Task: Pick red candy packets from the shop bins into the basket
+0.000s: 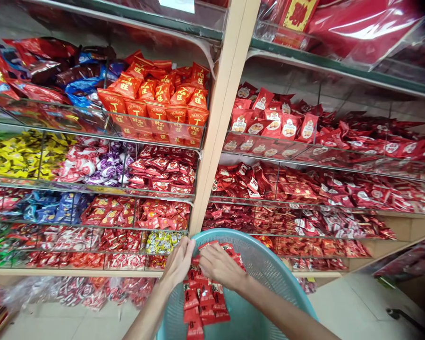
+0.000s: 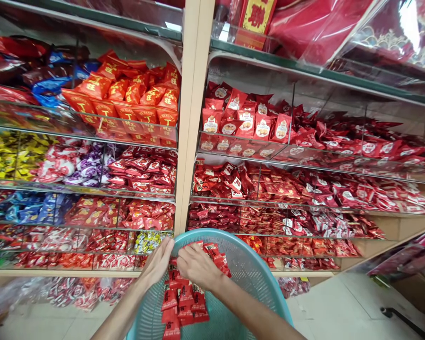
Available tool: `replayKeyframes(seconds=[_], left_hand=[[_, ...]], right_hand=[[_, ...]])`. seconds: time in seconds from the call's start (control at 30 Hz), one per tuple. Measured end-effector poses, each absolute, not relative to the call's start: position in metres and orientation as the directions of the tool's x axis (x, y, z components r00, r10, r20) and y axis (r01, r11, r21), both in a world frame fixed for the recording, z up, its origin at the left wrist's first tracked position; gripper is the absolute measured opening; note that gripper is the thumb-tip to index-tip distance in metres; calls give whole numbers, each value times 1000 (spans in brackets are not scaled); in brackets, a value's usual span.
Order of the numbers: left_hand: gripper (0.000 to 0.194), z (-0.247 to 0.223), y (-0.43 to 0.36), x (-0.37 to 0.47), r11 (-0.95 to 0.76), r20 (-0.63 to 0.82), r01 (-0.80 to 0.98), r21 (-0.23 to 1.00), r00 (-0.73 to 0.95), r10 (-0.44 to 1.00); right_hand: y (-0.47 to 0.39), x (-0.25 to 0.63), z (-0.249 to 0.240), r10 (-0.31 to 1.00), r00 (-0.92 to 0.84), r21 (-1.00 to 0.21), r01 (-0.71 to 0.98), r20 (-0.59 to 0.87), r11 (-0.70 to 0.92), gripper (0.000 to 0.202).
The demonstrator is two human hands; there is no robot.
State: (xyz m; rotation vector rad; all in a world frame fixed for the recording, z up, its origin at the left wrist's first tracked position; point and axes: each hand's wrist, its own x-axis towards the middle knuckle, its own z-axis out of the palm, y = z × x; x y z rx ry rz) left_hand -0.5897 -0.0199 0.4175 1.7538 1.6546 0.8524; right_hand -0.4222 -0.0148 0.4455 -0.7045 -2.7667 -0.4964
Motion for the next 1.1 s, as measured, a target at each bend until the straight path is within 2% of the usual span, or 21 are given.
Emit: replayKeyframes(seconds=[0.2, 0.33, 0.43, 0.53, 0.63, 0.7, 0.8, 0.9, 0.97, 1.1], left_hand=[[47, 421, -21, -589, -80, 77, 619, 782, 31, 997], [45, 424, -22, -589, -72, 72, 618, 783, 25, 997], [42, 427, -24, -588, -93, 87, 619, 780, 41, 995], [41, 428, -24, -588, -108, 97, 622, 775, 52, 994], [41, 427, -23, -588, -118, 107, 618, 778, 55, 993], [41, 427, -23, -589, -111, 101, 622, 775, 51, 994], [42, 428, -26, -590, -103, 94, 632, 768, 47, 994], [40, 431, -30, -588, -114, 101, 628, 770, 57, 993], [39, 433, -32, -582, -128, 98, 614, 779, 83, 992], [41, 431, -34, -559, -148, 58, 591, 793, 169, 984]], right_hand=[[-7, -418, 436, 413, -841, 298, 517, 349, 802, 21], [-13, -420, 411, 332, -896, 318, 420, 294, 850, 17], [-22, -422, 396, 336, -907, 304, 405, 254, 863, 17], [-26, -423, 394, 376, -883, 258, 447, 281, 857, 19], [-22, -418, 407, 463, -813, 150, 538, 354, 829, 31], [-11, -407, 420, 597, -687, 53, 673, 415, 738, 30], [8, -376, 436, 808, -327, -103, 899, 490, 426, 26], [19, -334, 432, 874, -26, -171, 977, 486, 124, 30], [16, -308, 420, 906, 105, -205, 979, 411, -20, 35], [-8, -266, 393, 955, 293, -266, 925, 47, -271, 48]])
